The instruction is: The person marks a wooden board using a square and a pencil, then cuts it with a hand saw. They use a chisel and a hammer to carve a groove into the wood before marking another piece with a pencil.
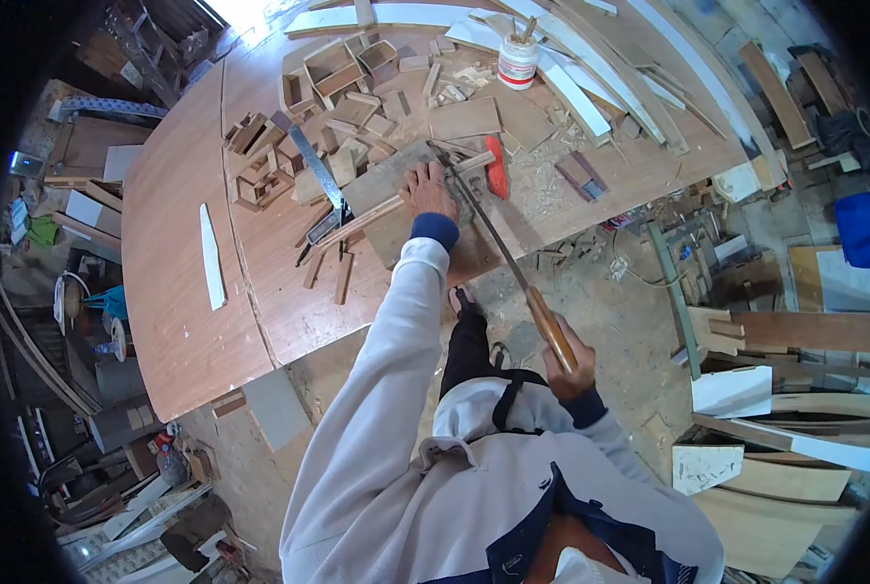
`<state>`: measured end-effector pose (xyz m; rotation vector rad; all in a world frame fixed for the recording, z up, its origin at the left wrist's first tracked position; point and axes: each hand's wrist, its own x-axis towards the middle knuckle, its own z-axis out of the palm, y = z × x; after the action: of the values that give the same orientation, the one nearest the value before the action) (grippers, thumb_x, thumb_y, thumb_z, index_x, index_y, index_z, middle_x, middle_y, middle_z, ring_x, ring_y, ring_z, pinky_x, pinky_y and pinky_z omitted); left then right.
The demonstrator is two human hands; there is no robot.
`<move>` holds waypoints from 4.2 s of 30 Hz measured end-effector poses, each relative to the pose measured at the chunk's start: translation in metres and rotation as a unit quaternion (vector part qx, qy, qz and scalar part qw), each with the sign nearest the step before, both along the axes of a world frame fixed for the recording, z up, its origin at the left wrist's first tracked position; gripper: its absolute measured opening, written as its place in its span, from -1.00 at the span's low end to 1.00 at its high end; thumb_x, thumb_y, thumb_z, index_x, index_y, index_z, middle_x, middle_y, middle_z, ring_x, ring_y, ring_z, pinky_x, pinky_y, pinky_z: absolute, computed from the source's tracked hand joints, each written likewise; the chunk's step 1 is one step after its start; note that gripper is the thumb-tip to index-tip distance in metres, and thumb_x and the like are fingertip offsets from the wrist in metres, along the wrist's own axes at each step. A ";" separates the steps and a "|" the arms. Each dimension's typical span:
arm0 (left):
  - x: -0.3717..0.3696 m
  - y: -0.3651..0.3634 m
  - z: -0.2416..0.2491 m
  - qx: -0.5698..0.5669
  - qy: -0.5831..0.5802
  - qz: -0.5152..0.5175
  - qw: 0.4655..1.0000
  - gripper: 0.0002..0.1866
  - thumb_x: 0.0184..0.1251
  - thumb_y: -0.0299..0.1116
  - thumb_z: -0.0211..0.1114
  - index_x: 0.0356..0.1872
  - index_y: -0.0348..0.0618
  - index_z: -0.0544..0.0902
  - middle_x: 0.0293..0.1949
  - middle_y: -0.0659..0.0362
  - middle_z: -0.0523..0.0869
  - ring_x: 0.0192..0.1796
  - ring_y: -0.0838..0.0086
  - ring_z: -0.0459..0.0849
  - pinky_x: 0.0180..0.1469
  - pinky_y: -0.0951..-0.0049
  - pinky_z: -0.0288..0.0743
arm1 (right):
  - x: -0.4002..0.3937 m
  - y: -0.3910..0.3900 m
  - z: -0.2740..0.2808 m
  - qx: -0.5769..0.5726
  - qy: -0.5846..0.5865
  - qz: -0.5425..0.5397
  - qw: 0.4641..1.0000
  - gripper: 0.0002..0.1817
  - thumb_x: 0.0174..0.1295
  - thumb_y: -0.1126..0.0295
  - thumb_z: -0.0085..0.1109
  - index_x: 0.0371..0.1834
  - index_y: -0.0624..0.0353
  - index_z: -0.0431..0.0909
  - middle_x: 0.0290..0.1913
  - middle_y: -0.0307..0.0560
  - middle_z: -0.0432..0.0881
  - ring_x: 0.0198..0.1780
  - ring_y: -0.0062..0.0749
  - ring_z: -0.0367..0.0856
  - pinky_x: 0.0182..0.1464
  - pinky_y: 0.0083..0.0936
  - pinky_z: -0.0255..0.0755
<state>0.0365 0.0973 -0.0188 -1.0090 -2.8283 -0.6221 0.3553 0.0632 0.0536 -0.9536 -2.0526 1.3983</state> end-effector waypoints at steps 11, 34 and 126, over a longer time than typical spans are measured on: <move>0.003 -0.001 0.007 -0.003 -0.014 -0.002 1.000 -0.60 -0.11 -0.53 0.22 -0.13 -0.07 0.46 -0.01 0.10 0.43 0.15 0.13 0.33 0.07 0.03 0.20 | -0.014 0.012 0.002 0.046 0.017 0.010 0.999 -0.50 0.05 0.58 0.08 0.16 0.37 0.42 -0.08 0.22 0.62 -0.06 -0.22 0.67 0.00 -0.47 0.48; -0.002 0.002 -0.008 0.006 0.024 0.011 1.000 -0.52 -0.20 -0.48 0.31 -0.11 -0.03 0.46 -0.02 0.13 0.44 0.15 0.15 0.35 0.11 0.06 0.18 | -0.041 0.022 -0.006 0.002 0.011 0.011 1.000 -0.47 0.04 0.53 0.09 0.17 0.34 0.40 -0.19 0.17 0.65 -0.27 -0.27 0.71 -0.24 -0.50 0.53; -0.007 0.003 -0.022 -0.005 0.008 0.012 1.000 -0.55 -0.16 -0.50 0.28 -0.11 -0.04 0.45 0.03 0.10 0.42 0.17 0.11 0.32 0.10 -0.05 0.18 | -0.016 0.018 -0.005 0.025 -0.038 0.026 0.999 -0.52 0.09 0.57 0.06 0.15 0.42 0.40 -0.06 0.23 0.62 -0.01 -0.15 0.65 0.04 -0.45 0.46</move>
<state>0.0293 0.1000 -0.0406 -0.9769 -2.8275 -0.5952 0.3390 0.0809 0.0484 -0.9529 -2.1727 1.3507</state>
